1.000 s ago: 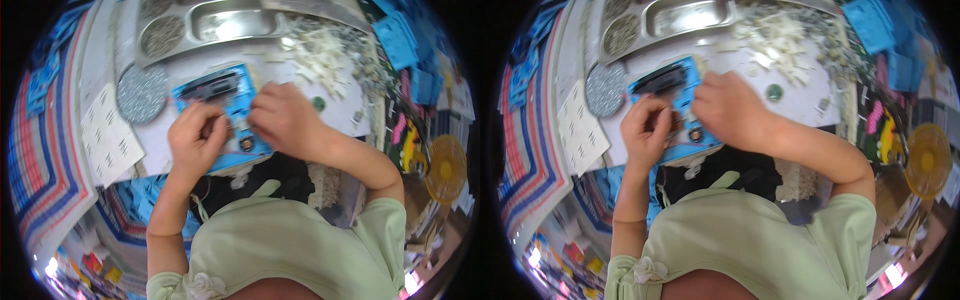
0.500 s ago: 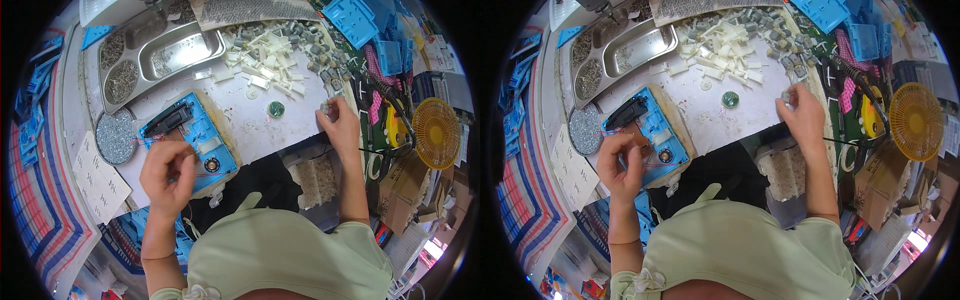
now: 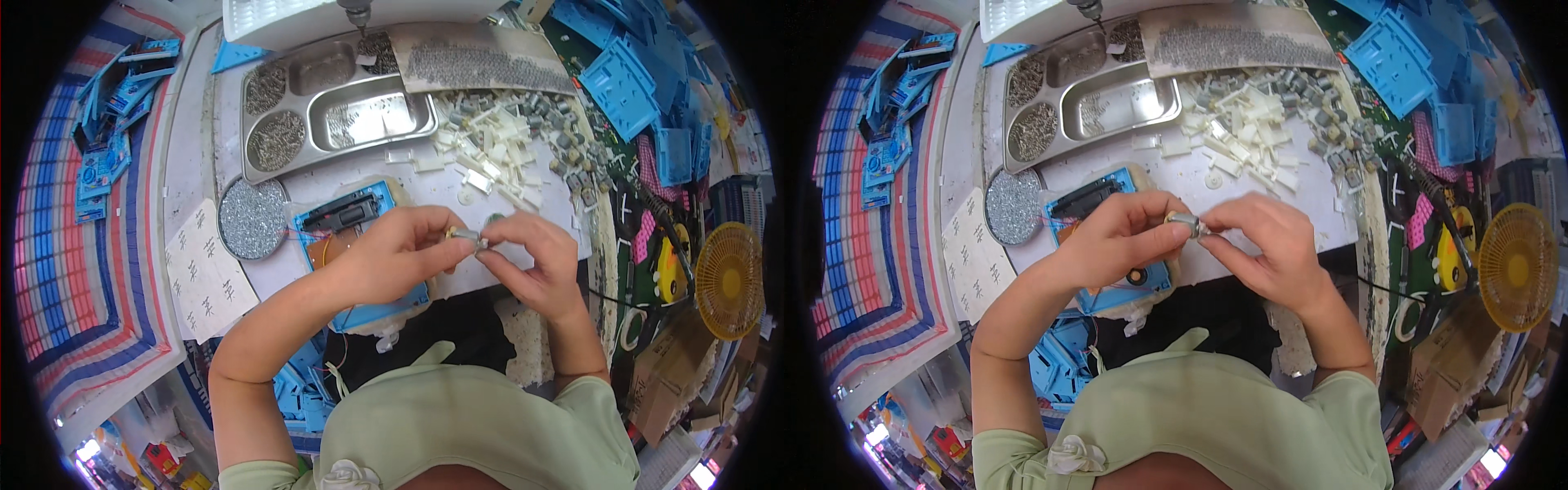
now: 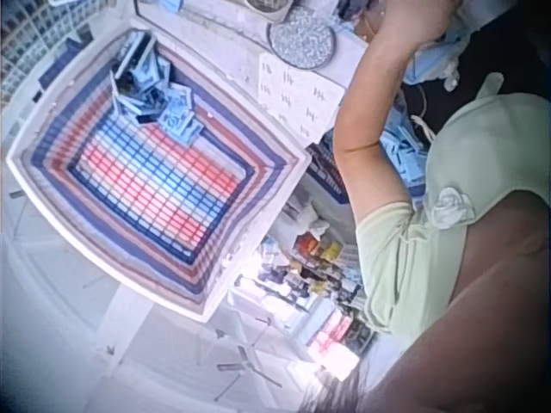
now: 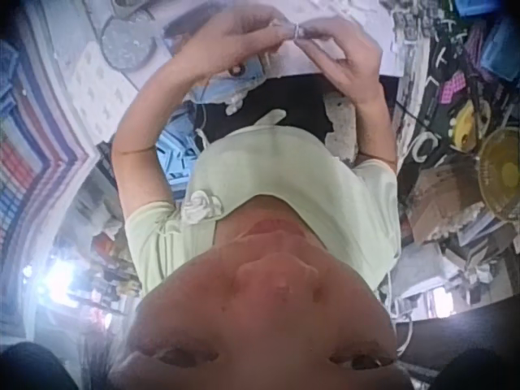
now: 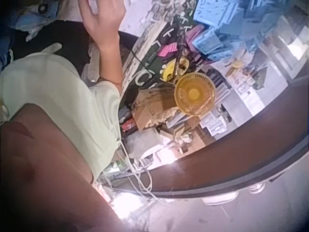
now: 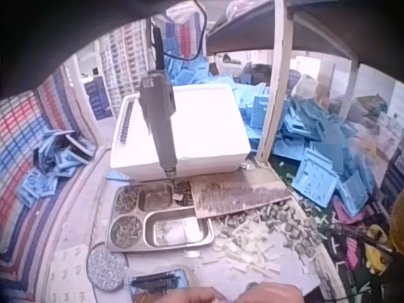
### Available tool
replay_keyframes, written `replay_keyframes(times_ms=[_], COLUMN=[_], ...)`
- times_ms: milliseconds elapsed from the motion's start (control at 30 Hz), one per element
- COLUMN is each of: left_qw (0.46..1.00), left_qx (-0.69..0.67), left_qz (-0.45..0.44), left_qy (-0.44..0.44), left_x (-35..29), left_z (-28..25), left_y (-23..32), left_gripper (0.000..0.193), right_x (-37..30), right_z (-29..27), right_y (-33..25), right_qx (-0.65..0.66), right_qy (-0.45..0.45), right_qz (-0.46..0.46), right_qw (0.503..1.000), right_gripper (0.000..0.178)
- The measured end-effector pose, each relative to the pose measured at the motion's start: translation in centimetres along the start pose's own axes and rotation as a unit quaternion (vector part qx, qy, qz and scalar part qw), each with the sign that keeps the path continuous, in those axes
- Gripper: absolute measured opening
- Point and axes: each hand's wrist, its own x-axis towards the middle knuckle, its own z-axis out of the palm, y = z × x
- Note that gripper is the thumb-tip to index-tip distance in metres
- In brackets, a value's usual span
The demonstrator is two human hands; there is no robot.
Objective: Assembling, soldering, and screwing components into a blue plastic electronic device casing.
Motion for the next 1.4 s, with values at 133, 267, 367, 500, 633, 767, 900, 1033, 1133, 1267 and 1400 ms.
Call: replay_keyframes(times_ms=[133,267,367,500,633,767,900,1033,1133,1267,1400], left_qw=[0.994,0.991,0.968,0.793,0.689,0.669,0.663,0.711,0.728,0.716,0.621], left_qx=[-0.068,0.022,0.191,0.519,0.597,0.648,0.647,0.638,0.621,0.592,0.637], left_qz=[-0.072,-0.048,-0.011,0.266,0.351,0.331,0.354,0.275,0.261,0.31,0.396], left_qy=[-0.046,-0.126,-0.165,0.175,0.215,0.154,0.128,0.106,0.132,0.199,0.226], left_x=[0.8,4.5,7.5,13.5,16.5,17.9,19.4,18.5,18.6,18.6,16.6], left_z=[-0.1,-0.6,-2.1,-6.9,-9.0,-10.1,-12.3,-10.6,-9.7,-9.2,-7.7], left_y=[0.8,1.1,3.6,2.0,2.2,2.4,2.5,4.5,4.6,3.9,4.1], left_gripper=[0.028,0.025,0.024,0.016,0.016,0.018,0.014,0.015,0.014,0.015,0.022], right_x=[-1.4,-3.1,-4.0,-5.7,-5.3,-5.7,-3.0,-2.4,-2.2,-1.7,-1.5], right_z=[-0.1,0.0,-1.6,-2.9,-4.1,-5.0,-4.7,-5.0,-4.9,-4.0,-3.1], right_y=[1.0,2.0,3.9,6.7,5.4,6.5,6.2,7.2,7.1,6.6,6.5], right_qx=[0.067,0.255,0.499,0.535,0.454,0.204,0.054,0.035,0.011,-0.08,-0.164], right_qy=[0.015,0.083,0.084,0.126,0.15,-0.012,-0.134,-0.176,-0.198,-0.2,-0.178], right_qz=[0.065,0.207,0.241,0.264,0.316,0.339,0.281,0.247,0.252,0.205,0.105], right_qw=[0.996,0.941,0.828,0.792,0.82,0.918,0.949,0.952,0.947,0.955,0.965], right_gripper=[0.016,0.014,0.016,0.029,0.053,0.048,0.04,0.041,0.04,0.039,0.038])
